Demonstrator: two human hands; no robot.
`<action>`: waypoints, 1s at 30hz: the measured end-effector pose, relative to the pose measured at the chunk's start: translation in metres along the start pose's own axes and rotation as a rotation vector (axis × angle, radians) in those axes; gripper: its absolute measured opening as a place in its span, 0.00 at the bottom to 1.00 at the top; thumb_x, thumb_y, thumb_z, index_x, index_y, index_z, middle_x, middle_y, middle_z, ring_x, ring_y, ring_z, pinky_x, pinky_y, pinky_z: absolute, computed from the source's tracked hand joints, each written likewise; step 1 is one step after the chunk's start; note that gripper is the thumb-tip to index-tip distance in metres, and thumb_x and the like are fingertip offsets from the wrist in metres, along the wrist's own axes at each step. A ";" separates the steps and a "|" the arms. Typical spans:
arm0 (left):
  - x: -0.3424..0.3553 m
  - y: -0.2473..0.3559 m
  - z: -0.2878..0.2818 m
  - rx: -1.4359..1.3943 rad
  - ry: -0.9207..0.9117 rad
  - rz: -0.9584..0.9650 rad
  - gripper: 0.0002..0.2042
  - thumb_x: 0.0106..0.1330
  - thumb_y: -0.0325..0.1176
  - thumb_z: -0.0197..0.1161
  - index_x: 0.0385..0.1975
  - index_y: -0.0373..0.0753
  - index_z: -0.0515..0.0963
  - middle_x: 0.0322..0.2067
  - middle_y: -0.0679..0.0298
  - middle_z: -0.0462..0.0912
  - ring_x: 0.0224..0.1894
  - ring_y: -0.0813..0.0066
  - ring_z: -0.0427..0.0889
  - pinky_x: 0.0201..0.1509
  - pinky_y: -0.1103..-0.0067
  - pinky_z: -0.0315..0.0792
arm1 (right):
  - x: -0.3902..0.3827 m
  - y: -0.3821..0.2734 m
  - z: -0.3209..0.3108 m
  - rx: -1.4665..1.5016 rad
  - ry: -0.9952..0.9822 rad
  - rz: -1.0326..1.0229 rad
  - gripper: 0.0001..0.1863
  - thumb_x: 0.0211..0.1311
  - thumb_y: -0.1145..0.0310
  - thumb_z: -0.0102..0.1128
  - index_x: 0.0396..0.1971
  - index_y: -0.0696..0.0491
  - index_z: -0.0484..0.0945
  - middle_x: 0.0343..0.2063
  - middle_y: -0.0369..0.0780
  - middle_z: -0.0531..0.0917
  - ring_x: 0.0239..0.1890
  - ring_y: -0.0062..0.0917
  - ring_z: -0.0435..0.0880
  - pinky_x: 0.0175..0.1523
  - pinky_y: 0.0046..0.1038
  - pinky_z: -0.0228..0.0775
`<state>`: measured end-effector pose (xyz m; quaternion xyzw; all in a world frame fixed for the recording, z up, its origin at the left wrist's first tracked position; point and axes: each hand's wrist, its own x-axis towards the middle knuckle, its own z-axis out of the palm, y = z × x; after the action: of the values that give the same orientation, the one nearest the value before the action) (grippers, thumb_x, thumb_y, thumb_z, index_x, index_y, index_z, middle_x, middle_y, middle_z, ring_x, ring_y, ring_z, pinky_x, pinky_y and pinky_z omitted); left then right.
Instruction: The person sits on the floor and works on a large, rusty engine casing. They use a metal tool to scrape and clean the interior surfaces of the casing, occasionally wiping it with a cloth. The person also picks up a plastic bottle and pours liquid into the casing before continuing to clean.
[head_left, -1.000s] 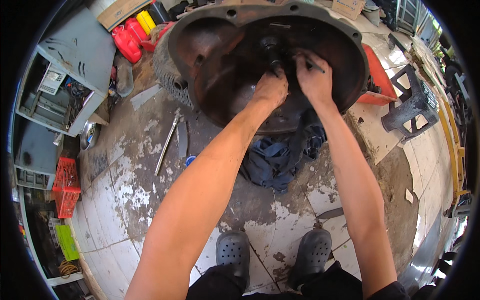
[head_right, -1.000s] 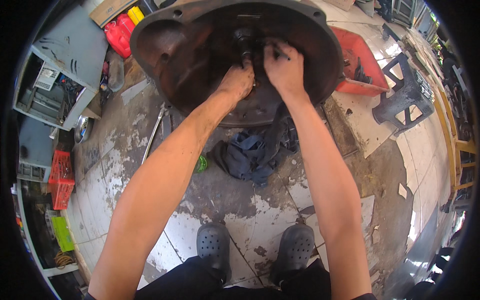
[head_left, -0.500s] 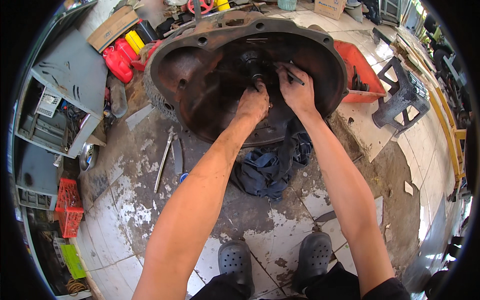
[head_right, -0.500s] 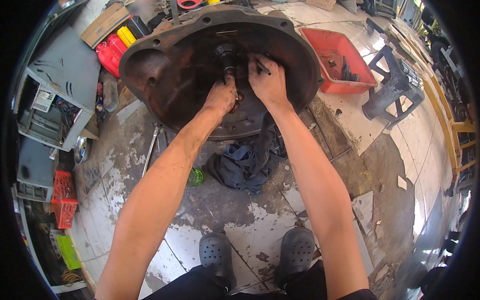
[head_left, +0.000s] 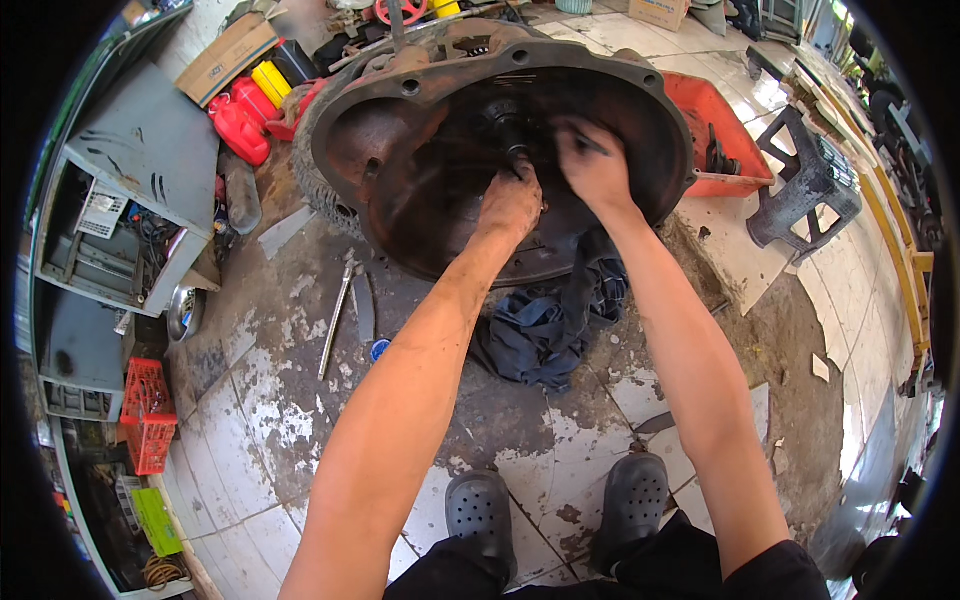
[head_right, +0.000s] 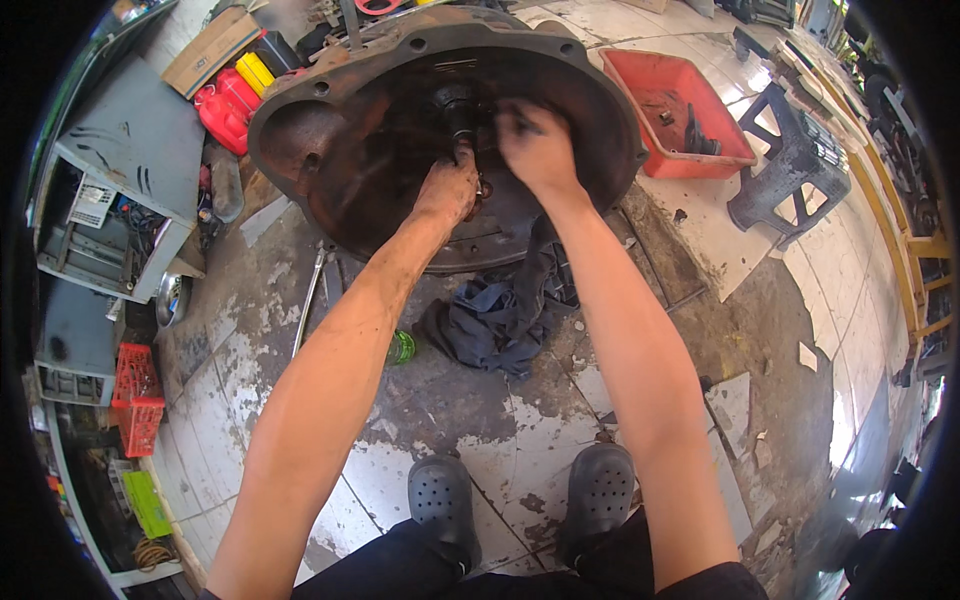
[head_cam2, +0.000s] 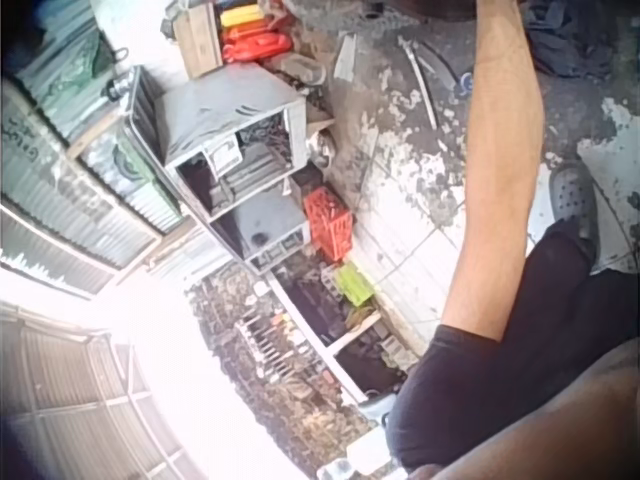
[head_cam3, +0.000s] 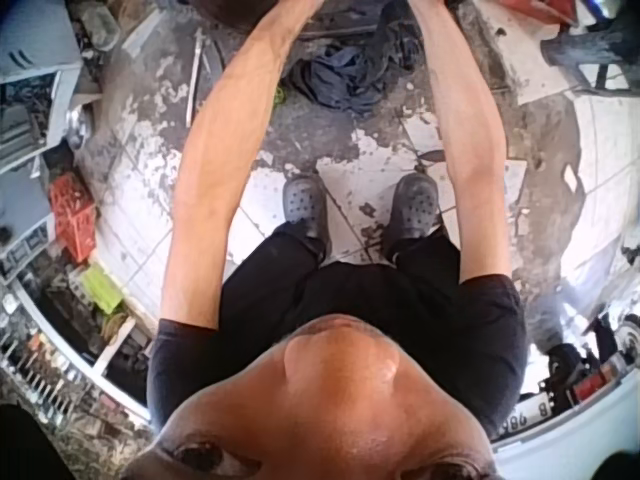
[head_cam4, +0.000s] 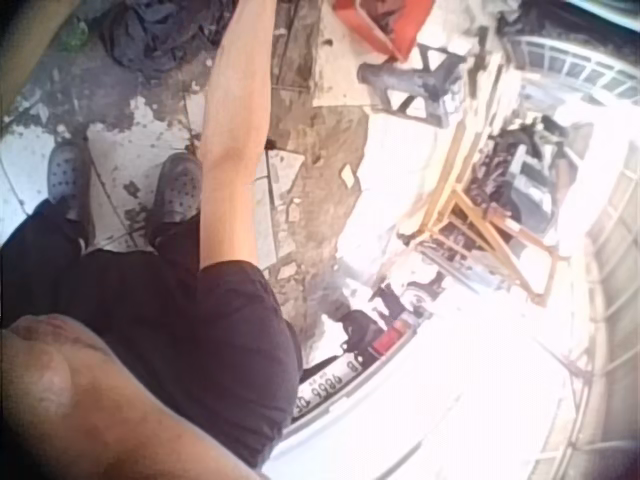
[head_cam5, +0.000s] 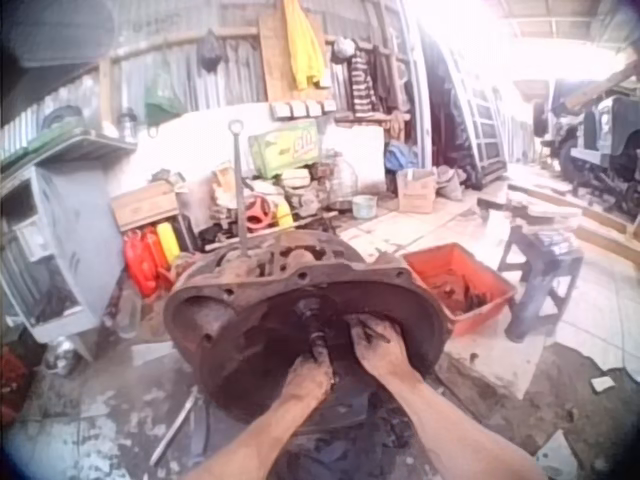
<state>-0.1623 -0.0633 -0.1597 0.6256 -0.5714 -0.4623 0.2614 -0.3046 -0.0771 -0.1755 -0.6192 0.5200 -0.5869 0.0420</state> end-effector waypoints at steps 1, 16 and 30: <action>-0.013 0.017 -0.003 -0.068 -0.080 -0.065 0.24 0.75 0.51 0.43 0.44 0.32 0.72 0.37 0.49 0.80 0.37 0.59 0.79 0.39 0.67 0.73 | -0.006 0.009 -0.012 -0.033 -0.017 0.017 0.10 0.59 0.72 0.61 0.40 0.56 0.84 0.35 0.48 0.86 0.39 0.41 0.86 0.47 0.34 0.78; 0.013 -0.014 -0.014 0.590 -0.026 0.312 0.25 0.66 0.37 0.60 0.53 0.20 0.66 0.36 0.43 0.83 0.40 0.49 0.84 0.42 0.63 0.78 | -0.009 -0.050 0.010 0.172 -0.148 0.041 0.12 0.62 0.72 0.57 0.43 0.55 0.84 0.37 0.50 0.86 0.44 0.42 0.86 0.49 0.33 0.78; -0.011 0.020 -0.013 0.105 -0.039 -0.004 0.21 0.70 0.40 0.52 0.52 0.27 0.69 0.38 0.44 0.83 0.43 0.56 0.85 0.44 0.65 0.79 | -0.017 -0.021 0.022 0.092 0.236 0.207 0.12 0.63 0.70 0.58 0.43 0.54 0.85 0.34 0.49 0.86 0.38 0.38 0.88 0.45 0.29 0.78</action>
<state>-0.1594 -0.0597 -0.1340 0.6306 -0.5985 -0.4445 0.2159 -0.2714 -0.0686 -0.1802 -0.4865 0.5550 -0.6713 0.0691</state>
